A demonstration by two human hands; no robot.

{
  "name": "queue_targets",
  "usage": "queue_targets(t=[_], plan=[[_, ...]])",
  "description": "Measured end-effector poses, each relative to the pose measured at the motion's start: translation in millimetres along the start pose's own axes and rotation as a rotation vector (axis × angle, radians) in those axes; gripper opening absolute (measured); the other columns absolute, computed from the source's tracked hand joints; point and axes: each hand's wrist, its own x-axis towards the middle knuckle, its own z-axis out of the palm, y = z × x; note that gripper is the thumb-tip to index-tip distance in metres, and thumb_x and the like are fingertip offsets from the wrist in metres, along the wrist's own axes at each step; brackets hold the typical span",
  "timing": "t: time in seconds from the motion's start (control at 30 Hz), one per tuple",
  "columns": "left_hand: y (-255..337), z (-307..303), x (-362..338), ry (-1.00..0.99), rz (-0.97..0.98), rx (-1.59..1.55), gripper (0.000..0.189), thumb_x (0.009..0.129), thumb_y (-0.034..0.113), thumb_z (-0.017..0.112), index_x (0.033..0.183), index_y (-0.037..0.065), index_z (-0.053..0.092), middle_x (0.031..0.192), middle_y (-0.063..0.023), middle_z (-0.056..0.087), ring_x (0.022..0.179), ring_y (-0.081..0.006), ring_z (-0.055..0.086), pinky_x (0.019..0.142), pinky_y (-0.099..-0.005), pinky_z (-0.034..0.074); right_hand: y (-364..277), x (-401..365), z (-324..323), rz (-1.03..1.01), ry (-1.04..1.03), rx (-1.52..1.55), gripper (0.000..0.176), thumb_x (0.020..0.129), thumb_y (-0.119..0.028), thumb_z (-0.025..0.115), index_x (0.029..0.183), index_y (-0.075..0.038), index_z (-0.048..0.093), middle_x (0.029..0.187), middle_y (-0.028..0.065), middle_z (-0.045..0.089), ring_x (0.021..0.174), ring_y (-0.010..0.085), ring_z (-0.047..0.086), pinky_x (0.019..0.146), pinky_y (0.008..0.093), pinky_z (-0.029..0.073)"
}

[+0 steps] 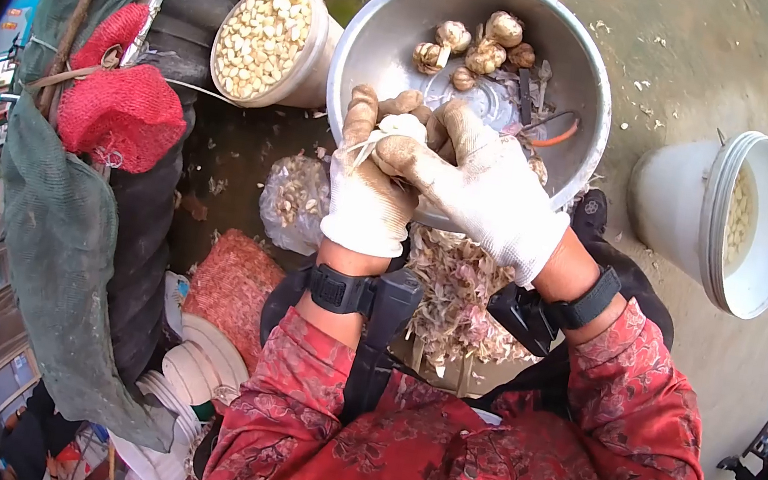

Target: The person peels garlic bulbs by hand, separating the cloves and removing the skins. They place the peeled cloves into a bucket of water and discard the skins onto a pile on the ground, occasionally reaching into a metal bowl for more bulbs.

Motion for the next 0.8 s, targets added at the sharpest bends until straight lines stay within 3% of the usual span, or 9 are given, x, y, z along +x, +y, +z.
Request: queue_targets(t=[0.1,0.13,0.2,0.33,0.47,0.57,0.7,0.77,0.8], plan=[[2,9,-3,-0.018,0.027,0.153,0.039,0.098,0.04,0.044,0.114,0.005,0.052,0.101,-0.0111,0.062,0.093,-0.0199,0.062,0.079,-0.028,0.051,11,4,9,-0.317,0.155,-0.005,0.048,0.085,-0.042,0.061,0.109,0.0,0.057,0.087,0.021,0.065,0.08,0.0378,0.064,0.072,0.0412,0.05],[3,11,-4,-0.051,0.055,0.286,0.041,0.098,0.043,0.042,0.11,0.006,0.054,0.099,-0.0116,0.063,0.089,-0.0211,0.063,0.076,-0.029,0.052,11,5,10,-0.315,0.155,-0.006,0.048,0.085,-0.042,0.061,0.109,0.0,0.057,0.087,0.021,0.065,0.08,0.0378,0.064,0.072,0.0412,0.05],[10,0,1,-0.044,-0.043,0.169,0.039,0.098,0.041,0.042,0.111,0.006,0.055,0.097,-0.0116,0.064,0.086,-0.0212,0.063,0.074,-0.0301,0.053,10,4,12,-0.158,0.133,-0.076,0.045,0.085,-0.034,0.066,0.116,-0.003,0.055,0.087,0.0144,0.064,0.083,0.0223,0.066,0.073,0.0321,0.051],[10,-11,2,0.004,-0.087,0.063,0.036,0.099,0.037,0.04,0.11,0.006,0.056,0.091,-0.0114,0.065,0.076,-0.0223,0.065,0.067,-0.0326,0.054,19,6,22,-0.342,0.185,-0.095,0.048,0.084,-0.038,0.064,0.112,0.0,0.054,0.09,0.0203,0.065,0.083,0.0351,0.065,0.073,0.0413,0.051],[3,-10,-11,-0.011,0.055,0.153,0.042,0.097,0.014,0.04,0.138,0.003,0.037,0.117,-0.0156,0.057,0.098,-0.0246,0.061,0.084,-0.0331,0.053,21,6,25,-0.334,0.168,-0.174,0.045,0.083,-0.033,0.067,0.114,-0.002,0.052,0.091,0.0194,0.063,0.084,0.0332,0.064,0.073,0.0394,0.051],[7,10,-15,0.127,0.013,0.218,0.053,0.095,0.006,0.038,0.146,0.006,0.024,0.127,-0.0161,0.05,0.109,-0.0254,0.056,0.092,-0.0333,0.05,20,7,26,-0.32,0.167,-0.216,0.048,0.082,-0.028,0.069,0.119,-0.003,0.05,0.096,0.019,0.061,0.087,0.0332,0.064,0.074,0.0384,0.052],[3,1,-8,0.193,-0.025,0.26,0.049,0.097,0.01,0.039,0.144,0.005,0.027,0.127,-0.0163,0.05,0.11,-0.0251,0.055,0.094,-0.0342,0.049,18,7,28,-0.219,0.163,-0.203,0.048,0.082,-0.029,0.068,0.118,-0.003,0.049,0.095,0.0215,0.062,0.086,0.0368,0.065,0.073,0.041,0.052],[-5,-47,6,-0.43,-0.155,-0.334,0.046,0.099,0.014,0.037,0.143,0.004,0.028,0.127,-0.016,0.051,0.11,-0.0255,0.056,0.095,-0.0353,0.048,22,6,31,-0.22,0.188,-0.181,0.048,0.082,-0.029,0.068,0.117,-0.003,0.05,0.095,0.0221,0.062,0.086,0.0374,0.065,0.073,0.0413,0.052],[-2,-31,1,-0.429,-0.155,-0.335,0.046,0.099,0.014,0.037,0.143,0.004,0.028,0.127,-0.016,0.051,0.11,-0.0255,0.056,0.095,-0.0353,0.048,23,6,33,-0.225,0.214,-0.159,0.047,0.082,-0.03,0.068,0.117,-0.003,0.05,0.095,0.0226,0.063,0.086,0.038,0.065,0.073,0.0415,0.052]])
